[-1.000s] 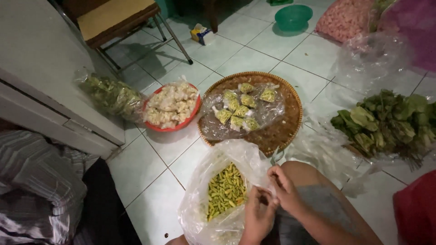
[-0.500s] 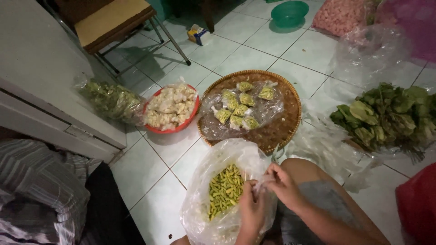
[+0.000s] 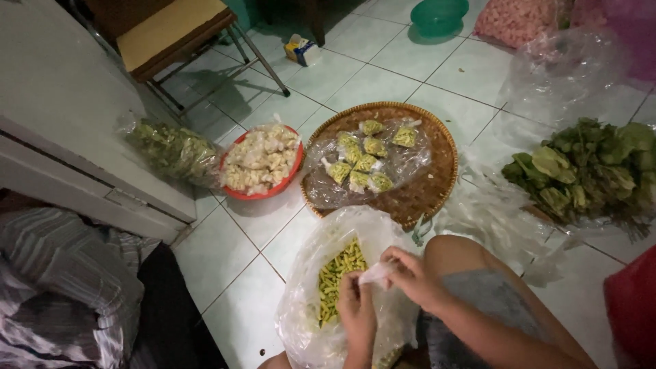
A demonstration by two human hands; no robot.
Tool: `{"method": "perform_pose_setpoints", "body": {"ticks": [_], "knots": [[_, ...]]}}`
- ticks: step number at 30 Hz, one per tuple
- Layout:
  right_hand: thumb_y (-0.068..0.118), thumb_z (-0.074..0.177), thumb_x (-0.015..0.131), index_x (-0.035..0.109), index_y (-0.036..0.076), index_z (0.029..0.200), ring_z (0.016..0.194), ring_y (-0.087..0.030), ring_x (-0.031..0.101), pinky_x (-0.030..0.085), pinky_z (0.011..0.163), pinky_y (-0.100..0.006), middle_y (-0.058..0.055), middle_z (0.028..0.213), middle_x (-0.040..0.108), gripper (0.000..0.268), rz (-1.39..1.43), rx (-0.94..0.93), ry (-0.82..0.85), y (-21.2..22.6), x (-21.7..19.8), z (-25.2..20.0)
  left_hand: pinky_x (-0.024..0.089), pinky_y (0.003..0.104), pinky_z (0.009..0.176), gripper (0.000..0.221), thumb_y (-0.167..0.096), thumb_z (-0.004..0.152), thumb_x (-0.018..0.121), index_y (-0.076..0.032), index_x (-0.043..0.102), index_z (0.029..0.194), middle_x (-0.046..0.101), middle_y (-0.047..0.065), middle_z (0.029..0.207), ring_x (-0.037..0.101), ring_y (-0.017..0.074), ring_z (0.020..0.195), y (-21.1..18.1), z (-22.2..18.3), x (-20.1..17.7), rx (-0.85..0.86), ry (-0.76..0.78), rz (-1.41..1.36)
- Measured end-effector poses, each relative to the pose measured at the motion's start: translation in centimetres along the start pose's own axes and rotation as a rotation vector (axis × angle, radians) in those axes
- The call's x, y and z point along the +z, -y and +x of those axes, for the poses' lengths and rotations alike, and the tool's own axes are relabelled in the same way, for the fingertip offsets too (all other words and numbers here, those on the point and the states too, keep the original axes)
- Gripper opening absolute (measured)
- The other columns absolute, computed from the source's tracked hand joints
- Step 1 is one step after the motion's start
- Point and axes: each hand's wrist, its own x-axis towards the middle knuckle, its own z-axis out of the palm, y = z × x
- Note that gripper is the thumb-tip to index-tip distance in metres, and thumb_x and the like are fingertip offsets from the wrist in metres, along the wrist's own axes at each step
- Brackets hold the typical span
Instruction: The person sits on the floor and repeatedly scoops small green items from a plastic bag, places them into small clear wrappers, folds the wrappers into bundles, and sets them on a woven tray. Another person nearby is also handling similar green items.
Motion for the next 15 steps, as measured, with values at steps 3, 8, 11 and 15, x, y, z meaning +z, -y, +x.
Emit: {"method": "perform_pose_setpoints", "body": {"ticks": [3, 8, 11, 15], "knots": [[0.033, 0.091, 0.067, 0.061, 0.013, 0.098, 0.070, -0.013, 0.058, 0.046, 0.064, -0.025, -0.002, 0.082, 0.058, 0.022, 0.068, 0.123, 0.182, 1.9, 0.6, -0.3, 0.040, 0.031, 0.065, 0.011, -0.015, 0.102, 0.056, -0.010, 0.061, 0.094, 0.059, 0.003, 0.079, 0.051, 0.0146, 0.069, 0.6, 0.2, -0.3, -0.121, -0.104, -0.302], [0.015, 0.094, 0.066, 0.053, 0.016, 0.081, 0.061, -0.012, 0.041, 0.031, 0.060, -0.028, 0.001, 0.071, 0.043, 0.019, -0.255, -0.031, 0.232, -1.7, 0.5, 1.1, 0.034, 0.029, 0.066, 0.013, -0.001, 0.094, 0.055, -0.012, 0.057, 0.089, 0.048, 0.001, 0.071, 0.040, 0.0132, 0.065, -0.2, -0.6, -1.2, -0.242, -0.252, -0.512], [-0.004, 0.085, 0.051, 0.052, 0.012, 0.082, 0.070, -0.012, 0.044, 0.034, 0.063, -0.026, 0.000, 0.076, 0.046, 0.017, -0.110, 0.013, 0.134, -1.5, 1.0, 0.9, 0.043, 0.027, 0.059, 0.023, -0.021, 0.095, 0.069, -0.015, 0.051, 0.108, 0.056, 0.000, 0.084, 0.051, 0.0085, 0.062, -0.2, -0.6, -2.4, -0.052, 0.063, 0.091], [0.007, 0.091, 0.062, 0.050, 0.013, 0.092, 0.075, -0.014, 0.050, 0.038, 0.065, -0.024, -0.002, 0.086, 0.048, 0.014, 0.095, 0.164, 0.158, -1.9, 1.9, 0.4, 0.042, 0.028, 0.065, 0.007, -0.005, 0.094, 0.065, -0.010, 0.064, 0.099, 0.063, 0.004, 0.086, 0.054, 0.0140, 0.073, 1.0, -0.2, -2.8, -0.072, -0.041, -0.215]]}}
